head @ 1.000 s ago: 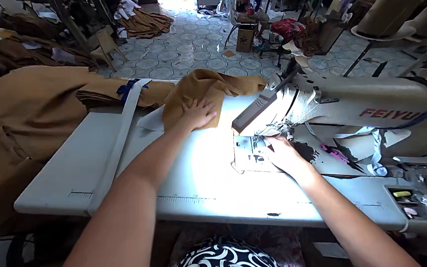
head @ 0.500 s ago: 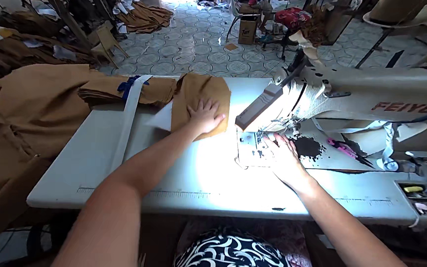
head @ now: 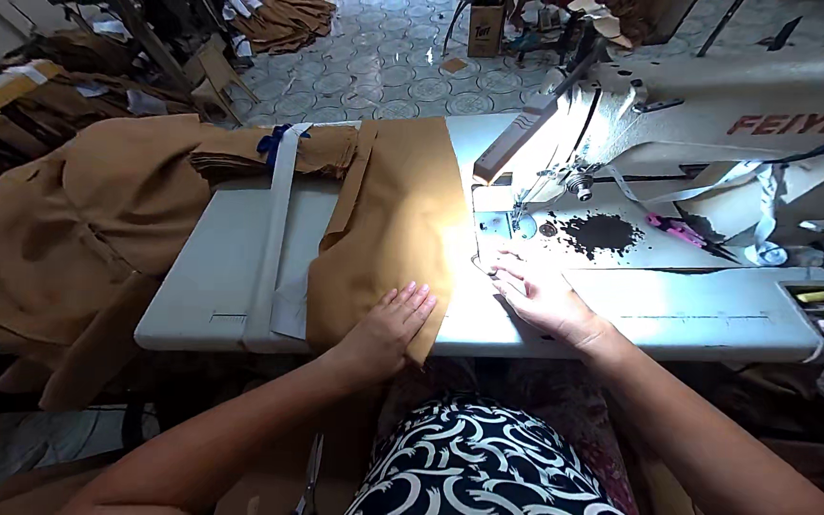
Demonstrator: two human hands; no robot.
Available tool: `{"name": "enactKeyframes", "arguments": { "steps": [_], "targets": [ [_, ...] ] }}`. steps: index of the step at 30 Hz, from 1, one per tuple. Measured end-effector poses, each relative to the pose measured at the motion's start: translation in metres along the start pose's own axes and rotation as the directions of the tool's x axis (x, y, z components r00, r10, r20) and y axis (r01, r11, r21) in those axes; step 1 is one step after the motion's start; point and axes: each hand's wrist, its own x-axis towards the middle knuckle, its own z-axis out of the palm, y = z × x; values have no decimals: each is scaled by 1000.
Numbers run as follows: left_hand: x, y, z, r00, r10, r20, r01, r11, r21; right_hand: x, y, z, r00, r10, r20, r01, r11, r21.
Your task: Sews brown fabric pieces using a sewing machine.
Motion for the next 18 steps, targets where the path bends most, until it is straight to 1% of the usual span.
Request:
{"name": "enactKeyframes", "arguments": {
  "steps": [1, 2, 3, 4, 5, 6, 7, 8, 10, 12, 14, 16, 18],
  "targets": [
    [7, -4, -12, 998, -67, -17, 66, 996, -54, 1, -2, 4, 998, -37, -43, 38, 999, 6],
    [15, -9, -28, 985, -164, -45, 159, 981, -112, 2, -5, 7, 995, -63, -79, 64, 998, 12],
    [26, -14, -46, 951, -301, -77, 281, 939, -199, 2, -11, 11, 993, -65, -104, 67, 998, 20],
    [38, -18, -66, 885, -453, -110, 404, 863, -304, 3, -19, 14, 992, -48, -119, 52, 998, 29],
    [50, -25, -83, 806, -570, -162, 471, 782, -409, 5, -28, 17, 990, -28, -138, 32, 999, 32],
    [60, -27, -100, 719, -664, -204, 489, 693, -530, 6, -38, 21, 987, -11, -160, 16, 999, 29],
    [69, -26, -116, 646, -721, -249, 449, 623, -640, 8, -48, 26, 982, -1, -189, 6, 1000, 28],
    [75, -22, -128, 596, -741, -309, 364, 592, -719, 9, -57, 31, 976, 9, -220, -4, 1000, 22],
    [85, -9, -147, 530, -724, -442, 161, 597, -786, 13, -74, 43, 957, 18, -290, -12, 1000, 25],
    [89, 4, -157, 505, -692, -515, 5, 600, -800, 19, -90, 52, 941, 18, -337, -3, 999, 44],
    [89, 14, -160, 492, -685, -537, -84, 577, -813, 27, -100, 60, 923, -31, -384, 60, 996, 64],
    [88, 20, -157, 464, -701, -541, -111, 560, -821, 36, -105, 69, 903, -79, -422, 104, 994, 36],
    [84, 16, -151, 448, -710, -543, -113, 557, -823, 44, -105, 74, 928, -70, -365, 68, 998, -18]
  ]
}}
